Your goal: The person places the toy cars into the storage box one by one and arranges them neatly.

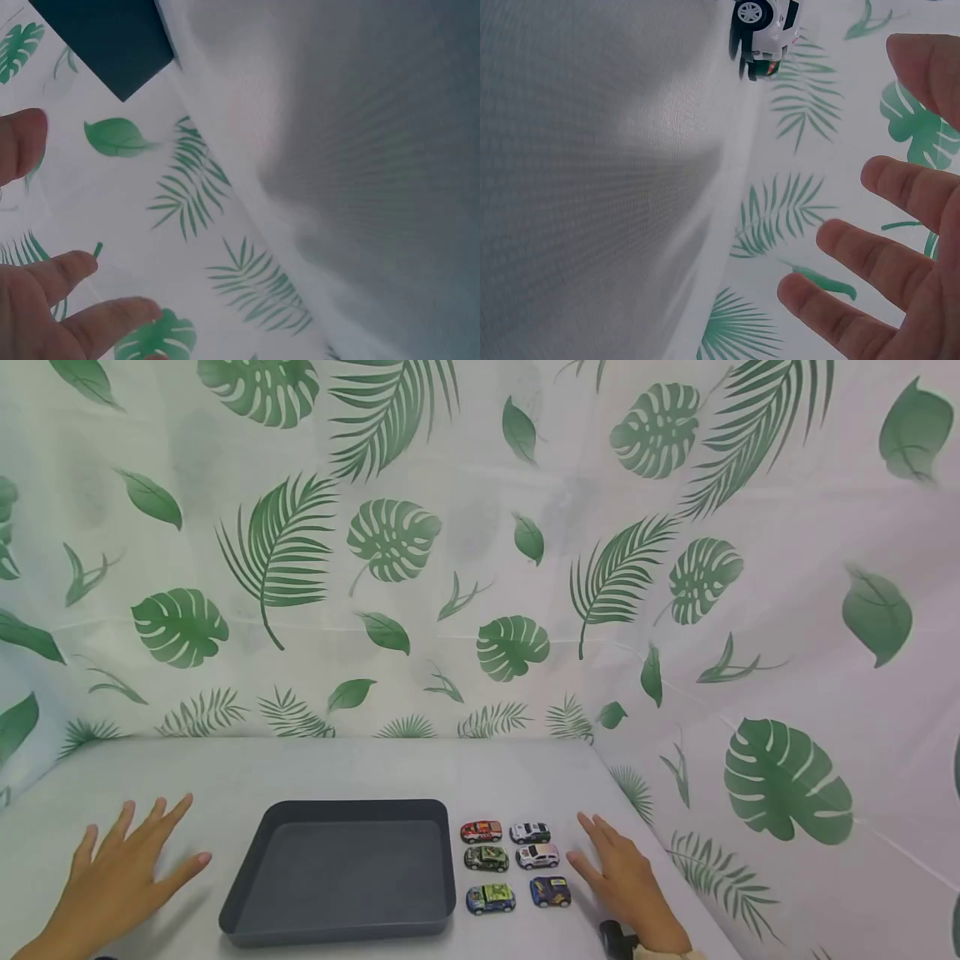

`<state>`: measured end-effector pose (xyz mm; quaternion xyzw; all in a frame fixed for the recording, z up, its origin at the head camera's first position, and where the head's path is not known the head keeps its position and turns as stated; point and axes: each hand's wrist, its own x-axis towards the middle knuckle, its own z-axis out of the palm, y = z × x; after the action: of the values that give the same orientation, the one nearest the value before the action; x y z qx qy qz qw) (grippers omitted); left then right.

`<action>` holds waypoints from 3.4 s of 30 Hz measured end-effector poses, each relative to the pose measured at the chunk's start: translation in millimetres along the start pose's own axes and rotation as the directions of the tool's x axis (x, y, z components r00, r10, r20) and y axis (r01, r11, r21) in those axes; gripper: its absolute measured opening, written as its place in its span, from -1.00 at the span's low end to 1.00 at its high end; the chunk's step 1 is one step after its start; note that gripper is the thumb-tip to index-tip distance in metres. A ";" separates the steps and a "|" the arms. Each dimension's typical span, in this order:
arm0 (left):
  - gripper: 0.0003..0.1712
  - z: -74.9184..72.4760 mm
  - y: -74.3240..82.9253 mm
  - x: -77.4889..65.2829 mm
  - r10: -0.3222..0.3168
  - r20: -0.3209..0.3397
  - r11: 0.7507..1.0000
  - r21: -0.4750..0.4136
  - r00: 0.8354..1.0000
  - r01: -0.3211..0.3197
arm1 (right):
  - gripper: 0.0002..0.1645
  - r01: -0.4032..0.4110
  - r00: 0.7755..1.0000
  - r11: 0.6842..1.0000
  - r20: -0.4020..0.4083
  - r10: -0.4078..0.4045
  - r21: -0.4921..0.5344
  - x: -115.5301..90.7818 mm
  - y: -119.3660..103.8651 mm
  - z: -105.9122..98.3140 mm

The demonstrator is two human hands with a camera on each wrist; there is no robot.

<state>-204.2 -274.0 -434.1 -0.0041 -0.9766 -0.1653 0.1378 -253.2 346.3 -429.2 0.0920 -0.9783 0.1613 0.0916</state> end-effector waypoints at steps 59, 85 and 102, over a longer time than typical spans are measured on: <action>-0.06 7.3 -11.6 61.4 0.341 0.393 0.773 -0.634 0.854 -0.017 | -0.65 0.129 0.959 0.917 0.188 -0.212 0.378 77.6 -4.7 -0.6; 0.19 18.1 -2.1 72.6 0.372 0.504 0.665 -0.730 0.779 0.155 | -0.59 0.110 0.886 0.886 0.360 -0.293 0.450 110.6 3.8 8.7; 0.19 17.1 -5.6 70.4 0.402 0.493 0.661 -0.739 0.771 0.128 | -0.62 0.098 0.925 0.904 0.296 -0.237 0.416 108.4 -0.5 13.5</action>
<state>-276.8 -276.3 -432.4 -0.1920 -0.8083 -0.5224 -0.1919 -359.9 325.0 -418.9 0.2198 -0.9149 0.3275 -0.0853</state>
